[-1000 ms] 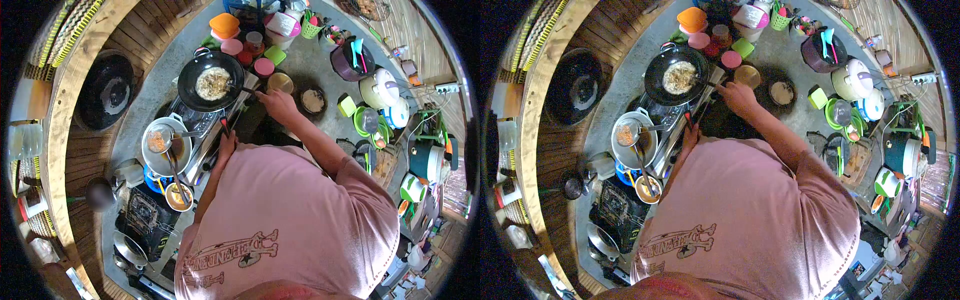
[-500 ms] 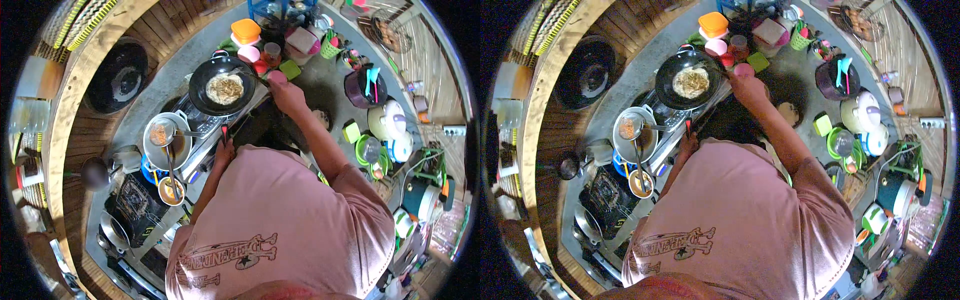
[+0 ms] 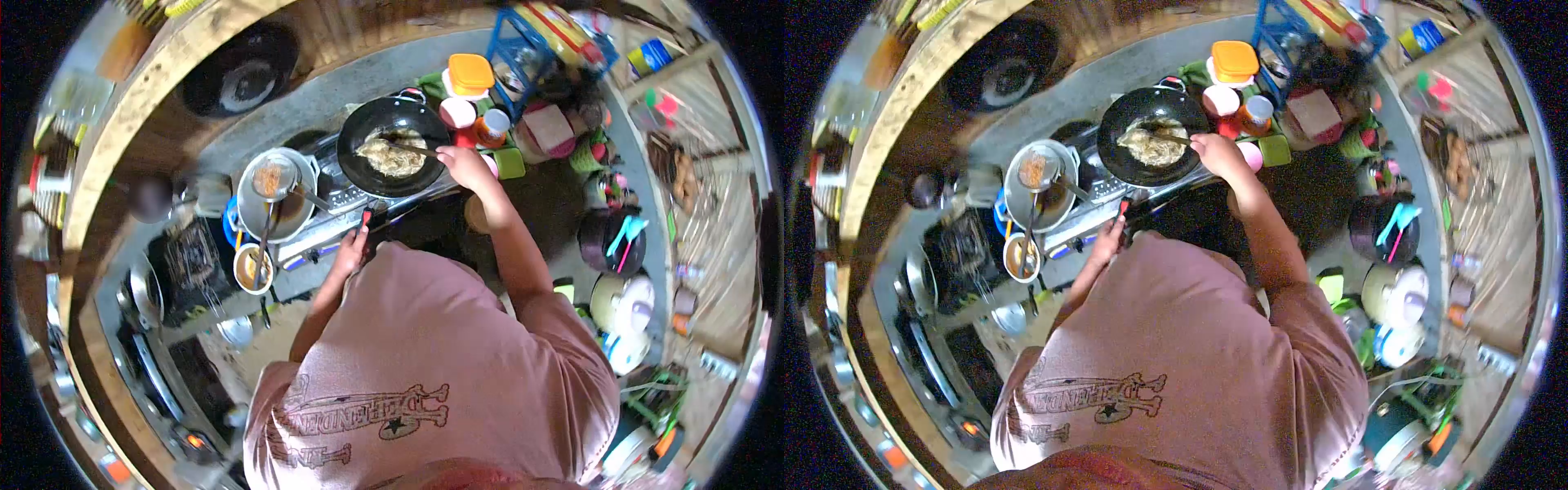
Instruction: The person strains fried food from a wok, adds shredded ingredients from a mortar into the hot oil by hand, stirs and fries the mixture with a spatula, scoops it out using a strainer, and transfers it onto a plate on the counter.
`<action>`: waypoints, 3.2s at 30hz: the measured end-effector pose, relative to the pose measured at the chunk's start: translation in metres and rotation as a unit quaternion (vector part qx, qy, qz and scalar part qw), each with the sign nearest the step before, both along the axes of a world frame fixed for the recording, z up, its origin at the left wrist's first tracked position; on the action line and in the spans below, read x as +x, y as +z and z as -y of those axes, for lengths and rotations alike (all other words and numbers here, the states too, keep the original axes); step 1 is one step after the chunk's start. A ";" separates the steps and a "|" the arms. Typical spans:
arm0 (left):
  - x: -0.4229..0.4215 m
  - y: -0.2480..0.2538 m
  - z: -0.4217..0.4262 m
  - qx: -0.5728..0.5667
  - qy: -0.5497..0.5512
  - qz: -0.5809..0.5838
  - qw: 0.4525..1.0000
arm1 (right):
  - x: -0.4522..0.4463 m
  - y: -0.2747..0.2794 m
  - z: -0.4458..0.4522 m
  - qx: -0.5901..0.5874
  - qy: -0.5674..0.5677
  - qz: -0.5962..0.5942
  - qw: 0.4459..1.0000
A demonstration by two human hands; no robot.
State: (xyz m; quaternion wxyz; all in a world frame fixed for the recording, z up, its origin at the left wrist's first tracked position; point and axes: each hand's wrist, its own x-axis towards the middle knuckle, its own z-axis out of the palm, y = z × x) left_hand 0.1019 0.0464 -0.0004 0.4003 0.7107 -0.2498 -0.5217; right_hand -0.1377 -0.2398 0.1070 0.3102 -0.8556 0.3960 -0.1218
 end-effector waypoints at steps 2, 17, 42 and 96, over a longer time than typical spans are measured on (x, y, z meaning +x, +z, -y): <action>-0.009 0.019 0.000 0.012 0.023 -0.030 0.999 | -0.014 0.037 -0.016 0.002 0.003 0.005 1.000; -0.078 0.029 0.001 0.040 0.127 -0.023 0.991 | -0.093 0.035 -0.008 -0.095 0.113 -0.014 0.989; -0.095 -0.005 0.004 0.007 0.151 -0.187 0.971 | -0.016 0.019 -0.055 -0.161 0.214 -0.004 0.963; -0.115 0.018 0.016 0.003 0.157 -0.104 0.982 | -0.086 0.056 -0.022 -0.189 0.040 -0.024 0.981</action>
